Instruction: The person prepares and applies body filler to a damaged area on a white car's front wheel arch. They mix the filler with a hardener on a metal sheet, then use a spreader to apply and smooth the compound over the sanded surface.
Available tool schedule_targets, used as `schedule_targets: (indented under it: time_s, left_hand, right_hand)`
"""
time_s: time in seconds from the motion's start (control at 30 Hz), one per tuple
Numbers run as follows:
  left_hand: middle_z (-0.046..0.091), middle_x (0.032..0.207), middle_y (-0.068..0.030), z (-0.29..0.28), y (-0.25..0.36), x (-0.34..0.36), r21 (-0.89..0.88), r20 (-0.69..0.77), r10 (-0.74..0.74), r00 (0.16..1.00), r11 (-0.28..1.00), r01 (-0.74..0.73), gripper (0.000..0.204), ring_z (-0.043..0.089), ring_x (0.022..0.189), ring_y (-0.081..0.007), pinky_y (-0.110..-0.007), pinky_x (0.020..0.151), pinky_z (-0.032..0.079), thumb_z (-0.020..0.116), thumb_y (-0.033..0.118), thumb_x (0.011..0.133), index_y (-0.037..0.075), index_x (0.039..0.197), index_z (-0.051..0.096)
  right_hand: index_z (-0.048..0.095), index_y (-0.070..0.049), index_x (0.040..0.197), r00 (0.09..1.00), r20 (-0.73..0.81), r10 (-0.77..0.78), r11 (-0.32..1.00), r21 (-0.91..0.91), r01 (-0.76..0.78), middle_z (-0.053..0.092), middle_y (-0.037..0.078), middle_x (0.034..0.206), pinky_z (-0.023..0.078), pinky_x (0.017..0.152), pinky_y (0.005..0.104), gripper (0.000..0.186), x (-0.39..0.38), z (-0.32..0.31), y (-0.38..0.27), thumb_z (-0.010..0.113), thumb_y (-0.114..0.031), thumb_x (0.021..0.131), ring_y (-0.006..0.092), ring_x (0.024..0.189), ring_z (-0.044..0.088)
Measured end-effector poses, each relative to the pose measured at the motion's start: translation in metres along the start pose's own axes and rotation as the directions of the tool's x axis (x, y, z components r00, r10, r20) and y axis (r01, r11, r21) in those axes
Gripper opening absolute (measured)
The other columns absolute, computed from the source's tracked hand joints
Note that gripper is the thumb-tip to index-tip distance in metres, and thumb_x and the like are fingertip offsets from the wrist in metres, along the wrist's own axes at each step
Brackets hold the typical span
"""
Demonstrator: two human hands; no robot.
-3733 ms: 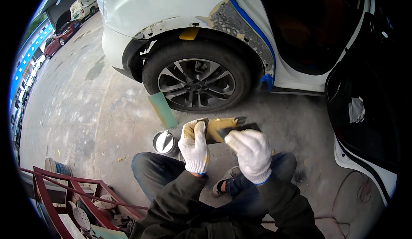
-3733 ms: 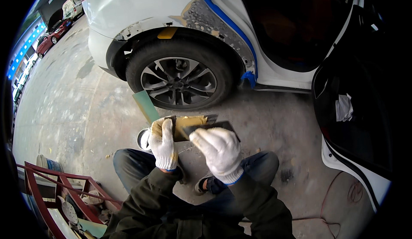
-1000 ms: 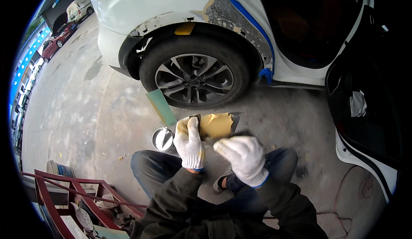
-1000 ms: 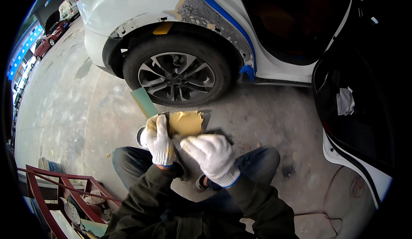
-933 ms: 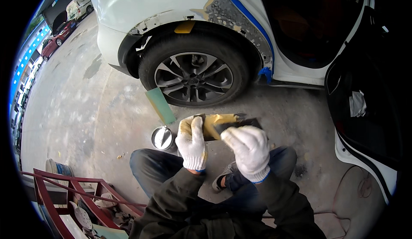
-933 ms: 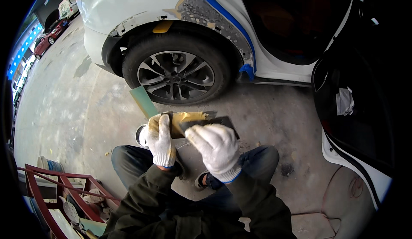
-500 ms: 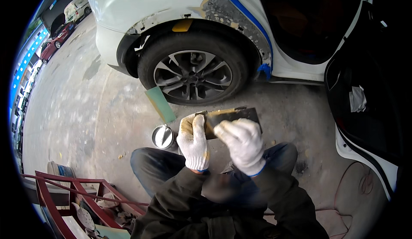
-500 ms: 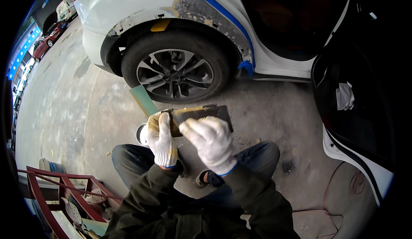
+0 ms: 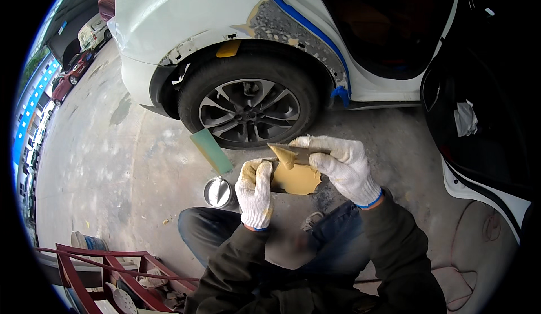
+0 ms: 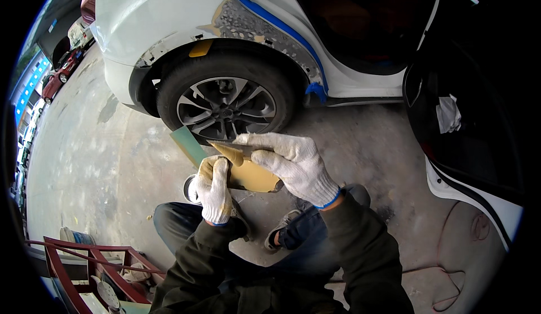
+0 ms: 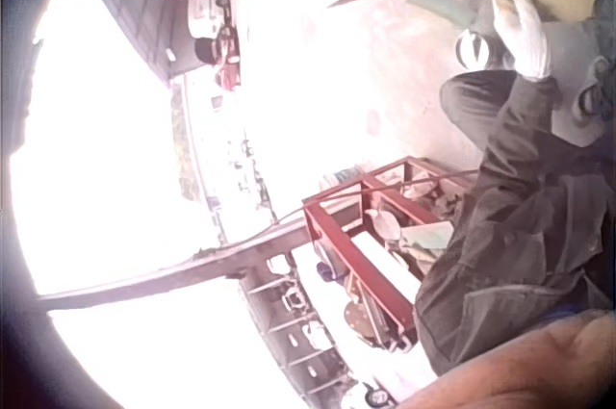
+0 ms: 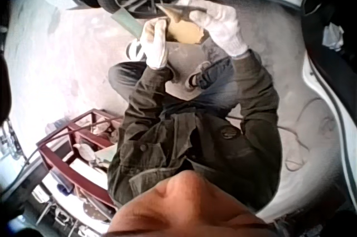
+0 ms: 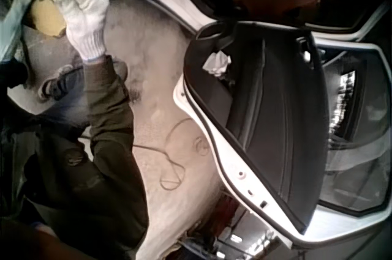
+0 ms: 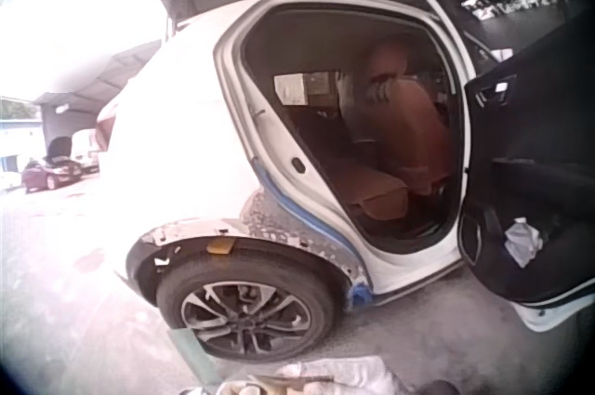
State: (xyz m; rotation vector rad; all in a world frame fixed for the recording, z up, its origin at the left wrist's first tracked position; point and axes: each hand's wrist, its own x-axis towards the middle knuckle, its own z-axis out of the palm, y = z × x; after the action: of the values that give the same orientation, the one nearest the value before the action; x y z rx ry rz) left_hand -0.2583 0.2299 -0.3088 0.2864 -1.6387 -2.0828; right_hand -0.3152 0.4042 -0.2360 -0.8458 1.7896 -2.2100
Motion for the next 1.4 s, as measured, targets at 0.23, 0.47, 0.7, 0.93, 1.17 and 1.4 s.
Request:
schedule_targets:
  time_s: [0.23,0.47,0.7,0.93,1.17,1.4]
  left_hand:
    - [0.064,0.089,-0.0035,-0.017,-0.002,0.011,0.015,-0.135,0.028,0.99,1.0,-0.026,0.012,0.055,0.079,-0.0065,-0.02,0.074,0.045,0.059,0.01,0.097,-0.002,0.099,0.061]
    - [0.062,0.084,-0.0018,-0.031,0.002,0.023,-0.005,-0.244,0.083,0.966,0.996,-0.087,0.018,0.054,0.072,-0.0073,-0.022,0.066,0.044,0.059,0.017,0.099,-0.001,0.097,0.062]
    - [0.063,0.087,-0.0014,-0.008,0.003,0.015,-0.066,-0.22,0.109,0.969,0.99,-0.126,0.017,0.054,0.074,-0.0071,-0.022,0.069,0.045,0.058,0.016,0.1,0.0,0.097,0.062]
    - [0.063,0.091,-0.002,0.004,-0.01,0.0,-0.133,-0.223,0.017,0.975,0.99,-0.048,0.016,0.057,0.079,-0.0081,-0.023,0.074,0.047,0.057,0.018,0.1,0.002,0.101,0.06]
    - [0.056,0.089,0.002,0.018,-0.009,-0.018,-0.07,-0.061,-0.067,0.996,0.996,0.063,0.016,0.049,0.079,-0.0051,-0.02,0.072,0.041,0.059,0.019,0.1,0.004,0.1,0.058]
    - [0.054,0.083,0.0061,0.021,-0.014,-0.037,0.079,-0.025,-0.103,0.994,0.991,0.105,0.014,0.043,0.074,-0.002,-0.018,0.066,0.036,0.057,0.014,0.1,0.001,0.102,0.06]
  right_hand:
    - [0.068,0.0,0.118,0.983,0.099,0.152,0.972,-0.196,-0.13,0.069,0.013,0.118,0.052,0.095,0.0293,0.026,-0.011,-0.017,0.023,0.063,-0.008,0.093,0.0197,0.109,0.065]
    - [0.072,-0.003,0.105,0.974,0.058,-0.219,0.733,-0.649,0.204,0.067,0.006,0.106,0.054,0.084,0.0278,0.019,-0.009,-0.042,0.024,0.065,-0.004,0.088,0.0182,0.1,0.065]
    - [0.065,0.006,0.108,0.886,-0.432,0.167,0.986,0.073,-0.15,0.069,0.004,0.093,0.048,0.076,0.0224,0.022,-0.006,-0.01,0.042,0.061,-0.012,0.096,0.0063,0.082,0.06]
    - [0.066,0.003,0.09,0.817,-0.566,0.112,0.977,-0.085,-0.194,0.058,-0.002,0.072,0.041,0.06,0.025,0.019,-0.018,0.017,0.103,0.065,-0.015,0.094,0.0039,0.068,0.046]
    - [0.068,0.004,0.104,0.74,-0.57,0.356,0.923,0.337,-0.184,0.064,-0.001,0.087,0.046,0.07,0.0227,0.02,-0.02,0.024,0.111,0.062,-0.014,0.096,0.0047,0.077,0.054]
    - [0.067,0.003,0.108,0.68,-0.585,0.441,0.854,0.506,-0.119,0.066,0.002,0.097,0.048,0.077,0.0242,0.021,-0.015,0.033,0.105,0.062,-0.014,0.096,0.0078,0.087,0.058]
